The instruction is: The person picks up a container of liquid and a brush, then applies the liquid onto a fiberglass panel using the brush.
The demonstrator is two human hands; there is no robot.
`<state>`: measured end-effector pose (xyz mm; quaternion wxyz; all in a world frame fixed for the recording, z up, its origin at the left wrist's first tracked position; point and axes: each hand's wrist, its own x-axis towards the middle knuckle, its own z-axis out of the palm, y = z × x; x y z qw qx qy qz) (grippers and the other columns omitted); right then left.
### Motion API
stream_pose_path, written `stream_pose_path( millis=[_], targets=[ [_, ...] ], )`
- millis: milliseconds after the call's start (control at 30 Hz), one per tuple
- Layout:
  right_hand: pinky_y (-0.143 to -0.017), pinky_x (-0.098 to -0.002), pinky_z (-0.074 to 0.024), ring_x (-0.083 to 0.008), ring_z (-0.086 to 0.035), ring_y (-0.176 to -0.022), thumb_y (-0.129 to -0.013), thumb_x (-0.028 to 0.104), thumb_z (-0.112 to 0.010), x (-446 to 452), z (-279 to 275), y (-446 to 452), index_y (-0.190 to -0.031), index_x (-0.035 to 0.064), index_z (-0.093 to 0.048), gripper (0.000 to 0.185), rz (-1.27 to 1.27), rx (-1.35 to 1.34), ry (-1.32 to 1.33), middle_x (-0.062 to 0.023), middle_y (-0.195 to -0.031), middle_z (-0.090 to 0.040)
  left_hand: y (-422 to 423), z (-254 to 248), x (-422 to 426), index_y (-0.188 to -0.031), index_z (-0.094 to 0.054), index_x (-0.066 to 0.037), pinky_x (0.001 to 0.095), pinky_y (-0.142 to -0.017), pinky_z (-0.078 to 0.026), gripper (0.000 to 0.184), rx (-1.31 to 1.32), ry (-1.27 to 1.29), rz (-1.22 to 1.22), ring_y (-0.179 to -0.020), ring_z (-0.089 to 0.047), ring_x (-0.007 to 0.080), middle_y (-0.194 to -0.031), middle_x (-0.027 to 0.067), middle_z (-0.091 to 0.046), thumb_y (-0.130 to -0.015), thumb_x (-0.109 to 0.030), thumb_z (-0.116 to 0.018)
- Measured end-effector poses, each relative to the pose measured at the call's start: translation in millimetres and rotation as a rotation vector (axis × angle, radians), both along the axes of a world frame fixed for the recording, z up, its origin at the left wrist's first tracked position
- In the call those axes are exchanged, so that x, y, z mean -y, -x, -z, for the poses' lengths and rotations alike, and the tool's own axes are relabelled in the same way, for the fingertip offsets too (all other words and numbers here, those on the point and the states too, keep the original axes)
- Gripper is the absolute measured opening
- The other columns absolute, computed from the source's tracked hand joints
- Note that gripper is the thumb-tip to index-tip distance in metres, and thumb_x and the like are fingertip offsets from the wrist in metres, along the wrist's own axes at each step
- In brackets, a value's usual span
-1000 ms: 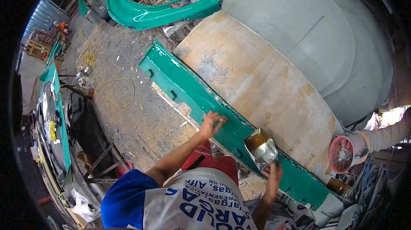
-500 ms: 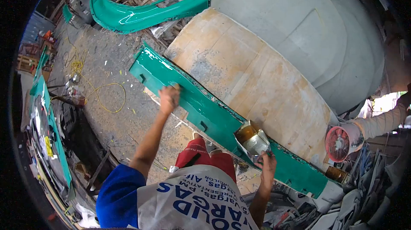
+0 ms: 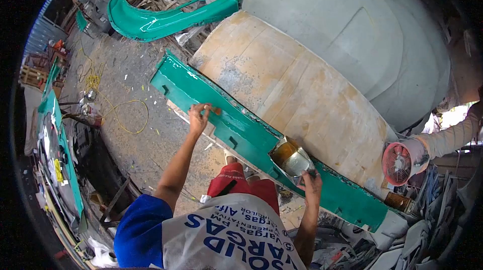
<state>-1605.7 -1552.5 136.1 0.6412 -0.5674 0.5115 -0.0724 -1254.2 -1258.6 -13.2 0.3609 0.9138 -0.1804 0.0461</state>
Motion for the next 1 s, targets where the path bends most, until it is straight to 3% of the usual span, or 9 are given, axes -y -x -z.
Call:
stream_pose_path(
  millis=[167, 333, 367, 467, 533, 667, 733, 900, 1000],
  targets=[
    [-0.057, -0.0296, -0.0575, -0.0151, -0.060, -0.081, -0.082, 0.030, -0.072, 17, 24, 18, -0.124, -0.0025, -0.051, 0.057, -0.098, -0.010, 0.039, -0.0077, -0.094, -0.062, 80, -9, 42, -0.106, -0.068, -0.013, 0.0459, -0.082, -0.037, 0.023, 0.262, -0.230, 0.261, -0.093, -0.052, 0.0288, -0.103, 0.0063, -0.061, -0.084, -0.013, -0.063],
    [-0.059, -0.0304, -0.0577, -0.0141, -0.063, -0.086, -0.081, 0.030, -0.076, 29, 47, 24, -0.117, -0.0002, -0.055, 0.051, -0.153, 0.000, 0.112, -0.0059, -0.097, -0.063, 154, -55, 95, -0.098, -0.072, -0.013, 0.0403, -0.080, -0.038, 0.017, -0.106, 0.199, 0.262, -0.089, -0.054, 0.0245, -0.087, 0.0037, -0.064, -0.083, -0.009, -0.066],
    [-0.054, -0.0266, -0.0519, -0.0158, -0.064, -0.070, -0.077, 0.036, -0.079, 32, 57, 26, -0.122, -0.0103, -0.051, 0.070, -0.174, 0.023, 0.167, -0.0134, -0.098, -0.065, 162, -65, 106, -0.098, -0.072, -0.013, 0.0403, -0.080, -0.038, 0.017, -0.113, 0.206, 0.283, -0.089, -0.054, 0.0245, -0.087, 0.0037, -0.064, -0.083, -0.009, -0.066],
    [-0.069, -0.0334, -0.0547, -0.0254, -0.067, -0.080, -0.074, 0.042, -0.080, 41, 89, 35, -0.128, -0.0144, -0.046, 0.085, -0.236, -0.072, 0.301, -0.0213, -0.106, -0.065, 184, -82, 136, -0.096, -0.073, -0.013, 0.0377, -0.081, -0.041, 0.014, -0.212, 0.358, 0.570, -0.088, -0.054, 0.0244, -0.090, 0.0047, -0.067, -0.086, -0.009, -0.065],
    [-0.087, -0.0374, -0.0505, -0.0327, -0.064, -0.100, -0.071, 0.048, -0.080, 40, 59, 26, -0.131, -0.0168, -0.042, 0.096, -0.275, -0.096, 0.139, -0.0285, -0.113, -0.062, 204, -72, 152, -0.095, -0.074, -0.013, 0.0373, -0.081, -0.041, 0.014, -0.166, 0.261, 0.587, -0.086, -0.054, 0.0250, -0.090, 0.0051, -0.068, -0.087, -0.009, -0.064],
    [-0.094, -0.0387, -0.0461, -0.0333, -0.060, -0.109, -0.071, 0.047, -0.080, 48, 90, 37, -0.130, -0.0161, -0.044, 0.093, -0.254, -0.018, 0.258, -0.0291, -0.114, -0.062, 199, -39, 145, -0.098, -0.073, -0.011, 0.0325, -0.080, -0.044, 0.013, -0.368, 0.368, 0.501, -0.085, -0.059, 0.0199, -0.096, 0.0050, -0.071, -0.092, -0.015, -0.063],
    [-0.093, -0.0382, -0.0470, -0.0332, -0.061, -0.108, -0.071, 0.047, -0.080, 54, 91, 46, -0.129, -0.0164, -0.044, 0.093, -0.251, 0.025, 0.256, -0.0289, -0.113, -0.062, 191, -41, 129, -0.101, -0.073, -0.007, 0.0262, -0.076, -0.047, 0.017, -0.722, 0.652, 0.244, -0.083, -0.060, 0.0095, -0.094, 0.0019, -0.071, -0.091, -0.020, -0.067],
    [-0.050, -0.0275, -0.0545, -0.0112, -0.060, -0.065, -0.076, 0.032, -0.078, 69, 102, 75, -0.132, -0.0154, -0.040, 0.083, -0.185, -0.014, 0.328, -0.0086, -0.083, -0.063, 162, 15, 95, -0.102, -0.073, -0.004, 0.0242, -0.072, -0.046, 0.020, -0.655, 0.574, 0.086, -0.078, -0.059, 0.0084, -0.081, 0.0004, -0.068, -0.091, -0.018, -0.066],
    [-0.051, -0.0279, -0.0546, -0.0117, -0.061, -0.070, -0.078, 0.031, -0.077, 77, 71, 90, -0.129, -0.0064, -0.047, 0.070, -0.168, 0.015, 0.121, -0.0078, -0.086, -0.063, 137, 21, 72, -0.100, -0.072, -0.003, 0.0299, -0.072, -0.046, 0.020, -0.440, 0.440, -0.063, -0.074, -0.060, 0.0144, -0.078, 0.0050, -0.068, -0.091, -0.018, -0.064]
  ],
)
